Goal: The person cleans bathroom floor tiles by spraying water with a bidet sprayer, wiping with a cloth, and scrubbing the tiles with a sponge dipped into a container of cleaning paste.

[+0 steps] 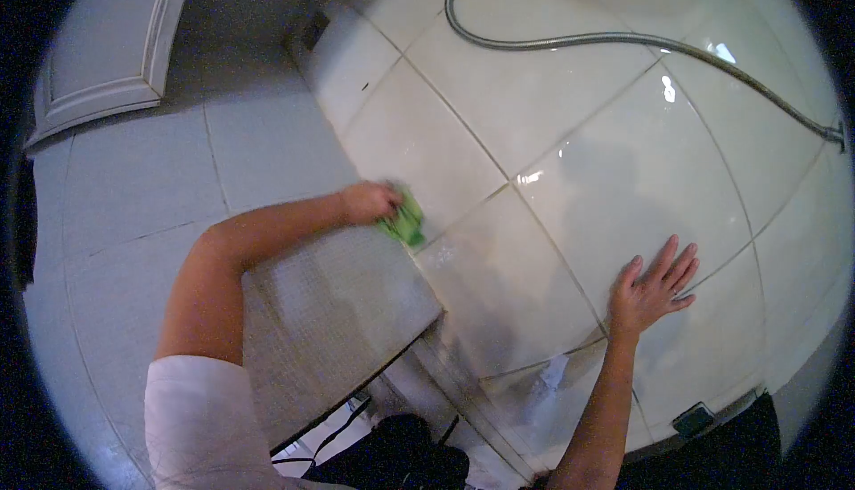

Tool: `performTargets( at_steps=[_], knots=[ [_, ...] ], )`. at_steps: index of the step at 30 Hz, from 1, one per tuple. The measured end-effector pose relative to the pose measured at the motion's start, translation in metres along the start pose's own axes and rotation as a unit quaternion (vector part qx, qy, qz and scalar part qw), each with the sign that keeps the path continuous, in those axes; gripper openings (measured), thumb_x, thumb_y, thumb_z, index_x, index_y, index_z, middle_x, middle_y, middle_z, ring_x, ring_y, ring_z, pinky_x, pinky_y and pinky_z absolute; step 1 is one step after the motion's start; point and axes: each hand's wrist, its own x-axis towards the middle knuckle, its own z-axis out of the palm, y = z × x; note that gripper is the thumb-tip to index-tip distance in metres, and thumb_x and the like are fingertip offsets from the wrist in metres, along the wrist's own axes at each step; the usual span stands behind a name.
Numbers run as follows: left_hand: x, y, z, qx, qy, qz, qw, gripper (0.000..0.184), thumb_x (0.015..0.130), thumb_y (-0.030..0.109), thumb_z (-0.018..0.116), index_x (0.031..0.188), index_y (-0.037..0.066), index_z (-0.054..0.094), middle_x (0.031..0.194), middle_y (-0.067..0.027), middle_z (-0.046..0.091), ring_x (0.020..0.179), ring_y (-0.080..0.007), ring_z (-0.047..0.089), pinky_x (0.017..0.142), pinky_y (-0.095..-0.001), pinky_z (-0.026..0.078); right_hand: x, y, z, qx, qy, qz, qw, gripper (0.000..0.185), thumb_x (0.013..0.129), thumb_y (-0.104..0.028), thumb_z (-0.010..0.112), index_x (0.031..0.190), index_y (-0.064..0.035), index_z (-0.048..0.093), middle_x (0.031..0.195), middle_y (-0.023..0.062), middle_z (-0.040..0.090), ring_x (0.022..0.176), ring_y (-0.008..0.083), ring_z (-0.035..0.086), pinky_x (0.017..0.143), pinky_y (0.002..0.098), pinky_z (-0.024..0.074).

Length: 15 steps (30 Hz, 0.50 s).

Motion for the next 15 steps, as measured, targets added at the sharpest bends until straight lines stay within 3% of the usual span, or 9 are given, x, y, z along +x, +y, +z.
performTargets(
  at_steps=[2, 3, 6, 7, 9, 10, 12, 15],
  knots=[
    [-0.018, -0.030, -0.020, 0.004, 0.017, -0.103, 0.994, 0.021, 0.070, 0.009, 0.062, 0.088, 0.015, 0.069, 0.104, -0.0053, 0.060, 0.101, -0.0279, 0.058, 0.082, -0.0375, 0.052, 0.002, 0.003, 0.003, 0.003, 0.006, -0.002, 1.000, 0.065, 0.085, -0.033, 0.051, 0.145, -0.0205, 0.029, 0.154, 0.0070, 0.017, 0.141, 0.0296, 0.017, 0.101, 0.0699, 0.0118],
    [-0.023, -0.040, -0.024, 0.031, 0.010, -0.210, 0.977, 0.018, 0.075, 0.007, 0.059, 0.089, 0.012, 0.068, 0.105, -0.0079, 0.061, 0.101, -0.0281, 0.059, 0.083, -0.0377, 0.051, 0.001, 0.004, 0.002, 0.002, 0.007, 0.001, 1.000, 0.065, 0.085, -0.033, 0.051, 0.145, -0.0205, 0.029, 0.154, 0.0070, 0.017, 0.141, 0.0296, 0.017, 0.101, 0.0699, 0.0118],
    [-0.027, -0.082, -0.033, 0.003, 0.071, -0.503, 0.862, 0.015, 0.082, 0.011, 0.057, 0.093, 0.005, 0.066, 0.106, -0.0167, 0.063, 0.103, -0.0315, 0.060, 0.084, -0.0390, 0.050, 0.006, 0.001, -0.001, 0.019, 0.009, 0.012, 1.000, 0.067, 0.084, -0.033, 0.052, 0.145, -0.0203, 0.029, 0.154, 0.0067, 0.017, 0.141, 0.0299, 0.016, 0.101, 0.0697, 0.0116],
    [-0.027, -0.096, -0.037, 0.010, 0.077, -0.500, 0.862, 0.015, 0.082, 0.011, 0.057, 0.093, 0.005, 0.066, 0.106, -0.0167, 0.063, 0.103, -0.0315, 0.060, 0.084, -0.0390, 0.050, 0.006, 0.001, 0.000, 0.014, 0.000, 0.014, 1.000, 0.067, 0.083, -0.032, 0.053, 0.145, -0.0204, 0.030, 0.154, 0.0067, 0.017, 0.141, 0.0298, 0.016, 0.102, 0.0698, 0.0111],
    [-0.025, -0.110, -0.032, -0.096, 0.254, -0.609, 0.746, 0.023, 0.078, 0.013, 0.061, 0.099, 0.006, 0.064, 0.105, -0.0195, 0.061, 0.101, -0.0330, 0.059, 0.084, -0.0402, 0.050, 0.003, 0.003, -0.003, 0.005, -0.021, 0.020, 1.000, 0.067, 0.083, -0.032, 0.053, 0.145, -0.0205, 0.030, 0.154, 0.0066, 0.017, 0.142, 0.0298, 0.016, 0.102, 0.0698, 0.0106],
    [-0.026, -0.095, -0.039, -0.099, 0.243, -0.610, 0.747, 0.023, 0.078, 0.013, 0.061, 0.099, 0.006, 0.064, 0.105, -0.0195, 0.061, 0.101, -0.0330, 0.059, 0.084, -0.0402, 0.050, 0.005, 0.001, -0.005, 0.019, -0.022, 0.019, 0.999, 0.067, 0.082, -0.032, 0.053, 0.144, -0.0206, 0.030, 0.154, 0.0065, 0.017, 0.142, 0.0296, 0.015, 0.102, 0.0697, 0.0100],
    [-0.021, -0.047, -0.092, -0.073, 0.328, -0.491, 0.804, 0.029, 0.075, 0.013, 0.061, 0.102, 0.005, 0.062, 0.105, -0.0204, 0.058, 0.098, -0.0346, 0.059, 0.084, -0.0414, 0.050, 0.002, 0.001, -0.008, 0.031, -0.031, 0.019, 0.999, 0.067, 0.082, -0.032, 0.054, 0.144, -0.0207, 0.031, 0.154, 0.0065, 0.017, 0.142, 0.0294, 0.015, 0.102, 0.0697, 0.0094],
    [-0.007, 0.033, -0.122, -0.059, 0.329, -0.331, 0.882, 0.035, 0.071, 0.010, 0.062, 0.107, 0.008, 0.059, 0.109, -0.0190, 0.051, 0.100, -0.0358, 0.055, 0.085, -0.0431, 0.049, 0.007, -0.002, -0.005, 0.025, -0.024, 0.024, 0.999, 0.067, 0.082, -0.032, 0.053, 0.144, -0.0210, 0.031, 0.154, 0.0065, 0.016, 0.142, 0.0291, 0.014, 0.103, 0.0694, 0.0091]
  ],
)
